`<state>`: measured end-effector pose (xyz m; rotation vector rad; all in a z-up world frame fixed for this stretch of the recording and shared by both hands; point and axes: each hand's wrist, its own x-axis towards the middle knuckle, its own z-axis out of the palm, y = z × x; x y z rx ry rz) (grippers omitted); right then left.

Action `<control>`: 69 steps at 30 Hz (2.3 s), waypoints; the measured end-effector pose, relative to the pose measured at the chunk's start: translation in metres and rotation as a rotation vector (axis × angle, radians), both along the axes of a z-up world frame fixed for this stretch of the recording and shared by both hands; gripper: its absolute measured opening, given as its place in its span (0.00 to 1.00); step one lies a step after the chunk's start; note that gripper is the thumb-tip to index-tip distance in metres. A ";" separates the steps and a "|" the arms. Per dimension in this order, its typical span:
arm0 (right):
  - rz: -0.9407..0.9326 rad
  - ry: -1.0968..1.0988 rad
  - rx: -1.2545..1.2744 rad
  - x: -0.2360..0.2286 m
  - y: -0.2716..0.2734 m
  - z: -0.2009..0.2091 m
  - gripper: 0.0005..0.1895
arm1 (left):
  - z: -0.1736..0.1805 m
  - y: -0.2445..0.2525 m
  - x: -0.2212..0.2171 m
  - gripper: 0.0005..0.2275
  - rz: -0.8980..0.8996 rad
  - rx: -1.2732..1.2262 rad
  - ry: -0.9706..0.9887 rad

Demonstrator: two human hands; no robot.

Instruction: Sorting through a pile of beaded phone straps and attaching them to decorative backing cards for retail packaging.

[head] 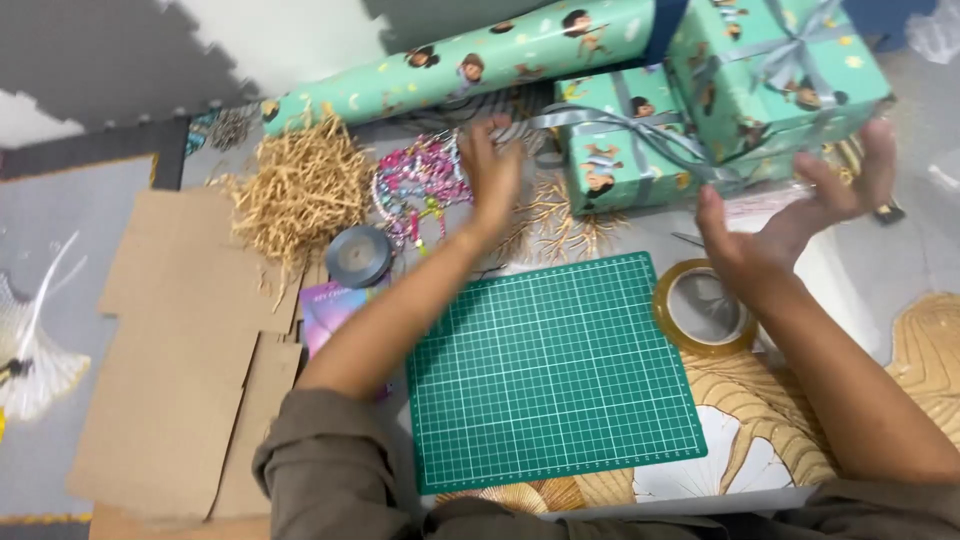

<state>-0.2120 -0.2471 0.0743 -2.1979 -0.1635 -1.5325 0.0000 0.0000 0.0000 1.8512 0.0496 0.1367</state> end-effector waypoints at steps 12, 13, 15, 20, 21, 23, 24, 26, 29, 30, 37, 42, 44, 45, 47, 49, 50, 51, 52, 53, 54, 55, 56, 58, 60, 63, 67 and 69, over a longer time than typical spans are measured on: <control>0.060 -0.032 -0.463 -0.003 0.032 -0.017 0.04 | 0.115 0.115 0.002 0.15 -0.628 0.551 -0.008; 0.063 -0.030 -0.453 -0.007 0.037 -0.013 0.04 | 0.118 0.124 -0.009 0.15 -0.627 0.559 -0.002; 0.197 0.109 -0.475 -0.016 0.047 -0.004 0.11 | 0.124 0.140 -0.033 0.29 -0.578 1.053 -0.055; 0.328 0.071 -0.523 -0.013 0.065 -0.027 0.14 | 0.085 0.142 -0.032 0.35 -0.612 1.082 0.133; 0.352 0.074 -0.509 -0.016 0.071 -0.029 0.11 | 0.063 0.144 -0.025 0.25 -0.563 0.956 -0.018; 0.390 0.093 -0.530 -0.022 0.087 -0.011 0.09 | 0.037 0.133 -0.016 0.20 -0.581 0.873 -0.118; 0.424 0.114 -0.547 -0.025 0.094 -0.003 0.07 | 0.024 0.128 -0.011 0.16 -0.601 0.791 -0.216; 0.415 0.235 -0.564 -0.013 0.105 -0.006 0.07 | 0.037 0.112 -0.027 0.12 -0.651 0.641 -0.258; 0.506 0.611 -0.438 0.004 0.132 0.012 0.19 | 0.075 0.096 -0.047 0.13 -0.674 0.410 -0.096; 0.606 0.858 -0.286 0.010 0.143 0.022 0.30 | 0.090 0.092 -0.052 0.17 -0.645 0.330 0.106; 0.201 1.247 -0.384 0.088 0.178 -0.021 0.38 | 0.074 0.128 -0.011 0.22 -0.318 0.876 -0.111; 0.416 0.948 -0.168 0.120 0.171 -0.039 0.10 | 0.054 0.125 -0.010 0.09 -0.427 0.633 -0.081; 0.445 0.914 -0.062 0.120 0.180 -0.020 0.12 | 0.049 0.126 -0.007 0.08 -0.487 0.552 -0.063; 0.477 0.874 0.046 0.121 0.185 -0.011 0.14 | 0.047 0.128 -0.005 0.07 -0.543 0.475 -0.047; 0.540 0.942 0.080 0.107 0.183 0.010 0.19 | 0.061 0.136 -0.022 0.07 -0.588 0.498 -0.062; 0.608 1.007 0.117 0.093 0.180 0.024 0.25 | 0.083 0.145 -0.040 0.08 -0.629 0.525 -0.077; 0.517 0.955 -0.114 0.084 0.177 0.026 0.21 | 0.097 0.150 -0.052 0.07 -0.598 0.596 -0.122; 0.426 0.897 -0.337 0.074 0.175 0.027 0.17 | 0.109 0.154 -0.065 0.07 -0.569 0.668 -0.164; 0.432 0.900 -0.335 0.068 0.180 0.024 0.17 | 0.114 0.156 -0.071 0.07 -0.567 0.670 -0.157; 0.442 0.970 -0.395 0.061 0.184 0.022 0.19 | 0.119 0.157 -0.077 0.06 -0.570 0.671 -0.157; 0.451 1.040 -0.457 0.053 0.188 0.021 0.21 | 0.125 0.157 -0.084 0.06 -0.574 0.672 -0.157; 0.452 1.041 -0.457 0.058 0.184 0.008 0.21 | 0.120 0.155 -0.084 0.06 -0.574 0.672 -0.156; 0.399 0.986 -0.458 0.062 0.180 -0.005 0.17 | 0.115 0.154 -0.084 0.11 -0.529 0.785 -0.246; 0.356 0.929 -0.467 0.074 0.165 -0.036 0.13 | 0.108 0.156 -0.088 0.18 -0.470 0.894 -0.332; 0.222 0.828 -0.455 0.089 0.146 -0.076 0.11 | 0.103 0.166 -0.099 0.19 -0.510 0.929 -0.372; 0.236 0.724 -0.465 0.074 0.155 -0.054 0.05 | 0.105 0.203 -0.111 0.10 -0.557 1.028 -0.321; 0.345 0.742 -0.459 0.059 0.178 -0.033 0.07 | 0.093 0.243 -0.110 0.12 -0.490 1.197 -0.251; 0.385 0.746 -0.465 0.049 0.188 -0.020 0.09 | 0.102 0.253 -0.114 0.16 -0.518 1.113 -0.072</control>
